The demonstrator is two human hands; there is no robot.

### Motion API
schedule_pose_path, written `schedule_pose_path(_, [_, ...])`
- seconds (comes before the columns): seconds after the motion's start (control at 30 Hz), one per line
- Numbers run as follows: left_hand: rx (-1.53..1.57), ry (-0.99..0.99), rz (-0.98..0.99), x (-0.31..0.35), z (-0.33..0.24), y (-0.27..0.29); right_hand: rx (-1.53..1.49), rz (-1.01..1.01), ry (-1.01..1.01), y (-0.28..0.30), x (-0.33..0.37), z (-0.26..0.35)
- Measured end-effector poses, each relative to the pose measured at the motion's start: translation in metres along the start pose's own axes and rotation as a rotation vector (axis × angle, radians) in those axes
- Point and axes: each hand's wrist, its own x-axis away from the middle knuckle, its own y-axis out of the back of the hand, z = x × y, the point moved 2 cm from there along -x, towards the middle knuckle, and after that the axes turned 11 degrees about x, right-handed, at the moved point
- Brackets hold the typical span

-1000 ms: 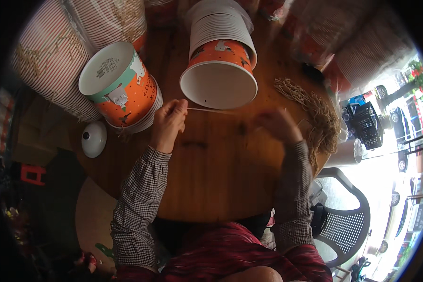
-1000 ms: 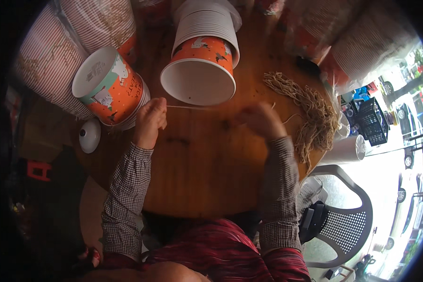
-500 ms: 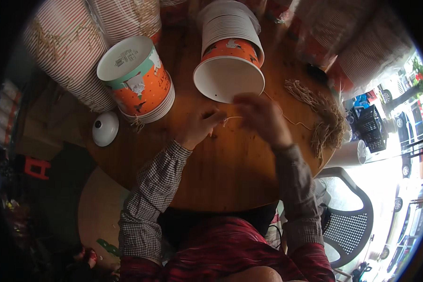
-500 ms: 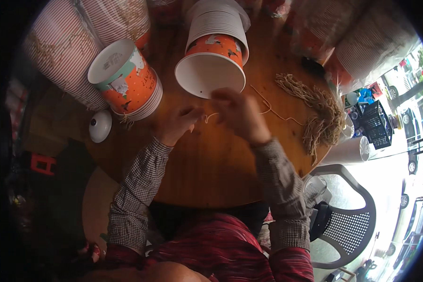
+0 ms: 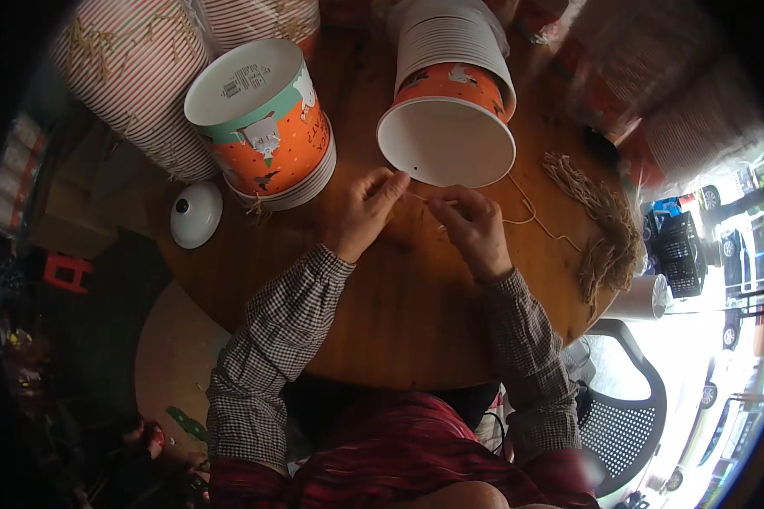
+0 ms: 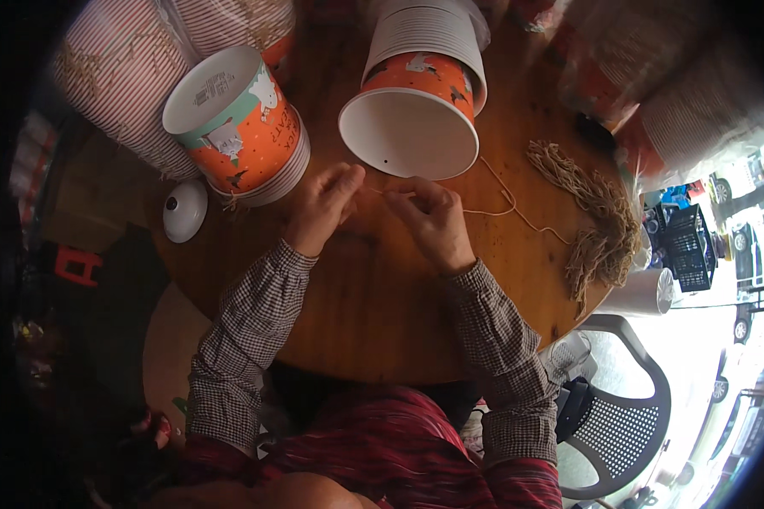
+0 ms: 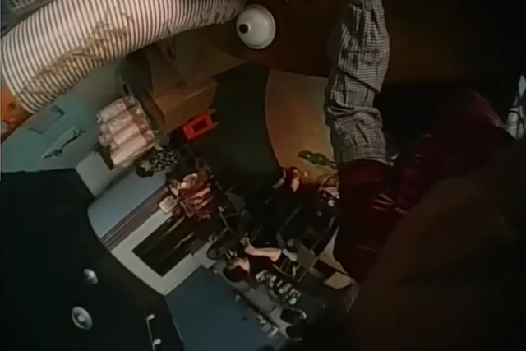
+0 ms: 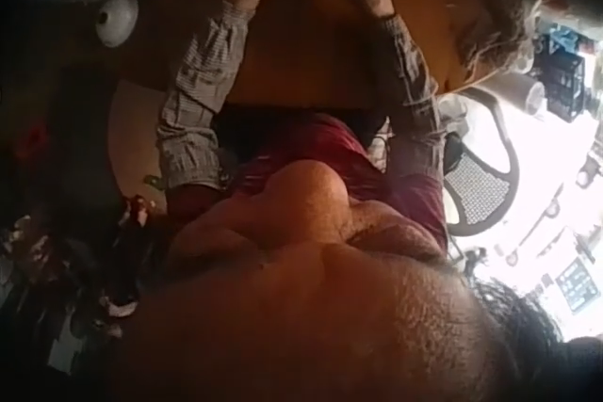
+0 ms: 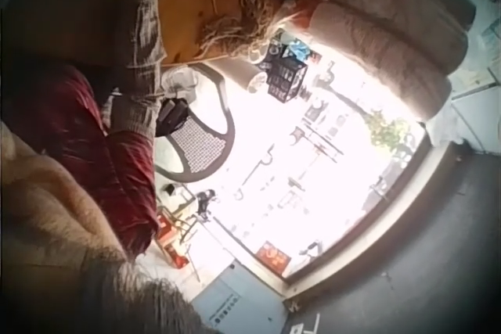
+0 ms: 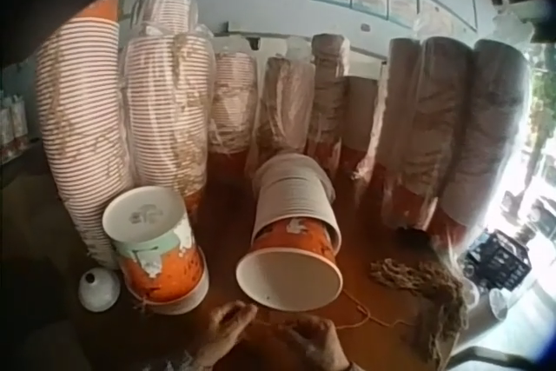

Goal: The recorder is threading and knotting strings to create handles for Halloween-themed paper buckets.

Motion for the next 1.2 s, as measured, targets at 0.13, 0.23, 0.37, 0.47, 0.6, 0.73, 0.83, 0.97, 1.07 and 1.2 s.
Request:
schedule_pose_path(0.13, [0.114, 0.042, -0.048, 0.000, -0.001, 0.006, -0.192, -0.018, -0.001, 0.000, 0.005, 0.004])
schedule_pose_path(0.23, [0.147, 0.141, -0.041, 0.003, -0.007, -0.007, -0.082, -0.093, 0.069, 0.000, 0.005, 0.002])
schedule_pose_path(0.37, [0.116, 0.175, 0.039, 0.010, -0.002, -0.015, 0.108, -0.122, 0.128, -0.001, 0.005, -0.003])
schedule_pose_path(0.47, [0.052, 0.091, 0.036, 0.012, -0.001, -0.020, 0.162, -0.096, 0.106, -0.001, 0.005, -0.005])
schedule_pose_path(0.6, [-0.141, -0.142, 0.047, 0.006, 0.009, -0.011, 0.252, -0.105, 0.102, -0.002, 0.006, -0.001])
schedule_pose_path(0.73, [-0.156, -0.247, 0.043, 0.006, 0.013, -0.012, 0.291, -0.128, 0.144, 0.001, 0.002, -0.009])
schedule_pose_path(0.83, [-0.328, -0.295, 0.020, 0.007, 0.009, -0.016, 0.263, -0.134, 0.047, 0.007, 0.000, -0.005])
schedule_pose_path(0.97, [-0.456, -0.415, 0.029, 0.009, 0.009, -0.014, -0.046, 0.080, -0.081, 0.002, 0.000, 0.006])
schedule_pose_path(1.07, [-0.485, -0.387, 0.043, 0.011, 0.001, -0.019, -0.229, 0.164, -0.110, -0.006, 0.001, -0.002])
schedule_pose_path(1.2, [-0.529, -0.389, 0.031, 0.008, 0.004, -0.017, -0.110, 0.159, -0.056, -0.006, -0.002, -0.010])
